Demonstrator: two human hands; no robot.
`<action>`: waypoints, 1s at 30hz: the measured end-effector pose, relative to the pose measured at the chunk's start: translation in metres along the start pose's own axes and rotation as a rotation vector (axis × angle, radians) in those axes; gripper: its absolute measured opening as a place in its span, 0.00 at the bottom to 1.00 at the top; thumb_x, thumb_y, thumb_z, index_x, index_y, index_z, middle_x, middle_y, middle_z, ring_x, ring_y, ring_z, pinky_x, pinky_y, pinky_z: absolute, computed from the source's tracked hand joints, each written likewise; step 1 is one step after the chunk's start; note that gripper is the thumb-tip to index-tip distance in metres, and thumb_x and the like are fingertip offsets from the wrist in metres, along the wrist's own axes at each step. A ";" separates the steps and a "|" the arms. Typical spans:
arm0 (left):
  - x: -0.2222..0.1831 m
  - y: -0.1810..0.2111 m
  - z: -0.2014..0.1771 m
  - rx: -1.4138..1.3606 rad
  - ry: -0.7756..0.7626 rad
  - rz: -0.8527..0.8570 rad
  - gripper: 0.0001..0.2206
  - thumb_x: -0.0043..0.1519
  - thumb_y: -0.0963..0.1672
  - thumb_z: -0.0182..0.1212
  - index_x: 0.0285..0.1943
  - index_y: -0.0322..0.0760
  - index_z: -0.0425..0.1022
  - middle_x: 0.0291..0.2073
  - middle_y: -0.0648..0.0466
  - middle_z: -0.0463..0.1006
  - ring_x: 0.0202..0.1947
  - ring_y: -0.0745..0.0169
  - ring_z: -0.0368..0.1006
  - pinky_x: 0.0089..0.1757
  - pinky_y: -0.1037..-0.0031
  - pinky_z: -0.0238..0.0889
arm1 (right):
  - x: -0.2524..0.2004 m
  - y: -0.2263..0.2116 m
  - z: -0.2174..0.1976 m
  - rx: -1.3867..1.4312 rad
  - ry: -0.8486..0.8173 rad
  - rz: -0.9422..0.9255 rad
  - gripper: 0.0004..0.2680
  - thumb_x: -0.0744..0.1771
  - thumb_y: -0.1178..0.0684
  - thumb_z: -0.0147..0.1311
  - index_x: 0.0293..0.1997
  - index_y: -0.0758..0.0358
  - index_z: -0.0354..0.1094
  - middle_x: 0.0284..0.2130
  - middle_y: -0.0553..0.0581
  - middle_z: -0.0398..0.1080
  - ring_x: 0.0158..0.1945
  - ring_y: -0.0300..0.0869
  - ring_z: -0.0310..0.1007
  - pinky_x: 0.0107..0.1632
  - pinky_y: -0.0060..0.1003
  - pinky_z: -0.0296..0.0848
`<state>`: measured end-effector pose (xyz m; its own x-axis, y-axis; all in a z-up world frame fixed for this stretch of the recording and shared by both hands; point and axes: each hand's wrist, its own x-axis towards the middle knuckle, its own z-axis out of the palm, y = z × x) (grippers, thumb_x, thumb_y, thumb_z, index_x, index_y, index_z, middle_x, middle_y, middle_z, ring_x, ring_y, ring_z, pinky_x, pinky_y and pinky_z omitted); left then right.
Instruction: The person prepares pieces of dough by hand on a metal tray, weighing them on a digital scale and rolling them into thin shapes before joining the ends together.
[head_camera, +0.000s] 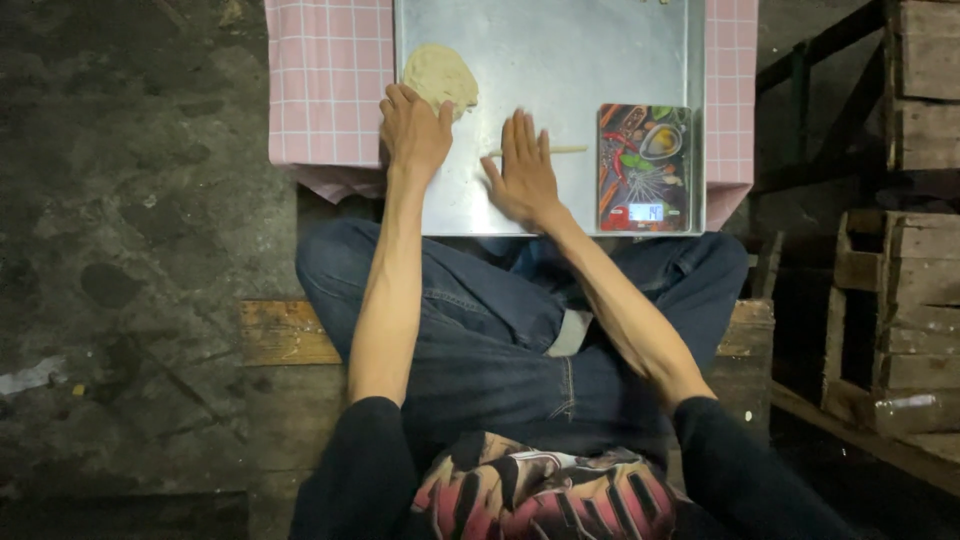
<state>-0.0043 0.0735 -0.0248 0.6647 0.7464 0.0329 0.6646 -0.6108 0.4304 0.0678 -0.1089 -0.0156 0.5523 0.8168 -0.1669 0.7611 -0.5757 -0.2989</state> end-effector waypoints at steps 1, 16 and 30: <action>0.001 -0.001 0.003 0.002 0.003 -0.005 0.37 0.71 0.55 0.53 0.70 0.11 0.52 0.60 0.35 0.63 0.58 0.34 0.62 0.53 0.50 0.65 | 0.016 0.001 -0.001 0.001 -0.001 -0.006 0.30 0.72 0.34 0.21 0.79 0.71 0.25 0.78 0.66 0.24 0.81 0.51 0.18 0.78 0.51 0.20; 0.001 0.007 0.008 -0.014 0.081 -0.043 0.34 0.71 0.55 0.47 0.67 0.14 0.58 0.55 0.38 0.66 0.54 0.38 0.65 0.50 0.50 0.67 | 0.113 0.017 -0.024 -0.115 0.262 -0.074 0.29 0.75 0.35 0.23 0.79 0.72 0.26 0.79 0.67 0.27 0.82 0.53 0.22 0.80 0.53 0.22; -0.003 0.008 -0.001 0.010 -0.029 -0.029 0.37 0.72 0.56 0.48 0.73 0.14 0.48 0.64 0.33 0.60 0.62 0.31 0.59 0.56 0.44 0.60 | -0.069 -0.007 -0.015 0.069 -0.222 -0.194 0.32 0.71 0.30 0.18 0.78 0.68 0.27 0.78 0.65 0.27 0.80 0.51 0.21 0.77 0.54 0.21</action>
<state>-0.0010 0.0670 -0.0201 0.6542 0.7563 -0.0056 0.6872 -0.5913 0.4219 0.0298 -0.1621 0.0121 0.3050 0.9040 -0.2998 0.8159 -0.4103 -0.4074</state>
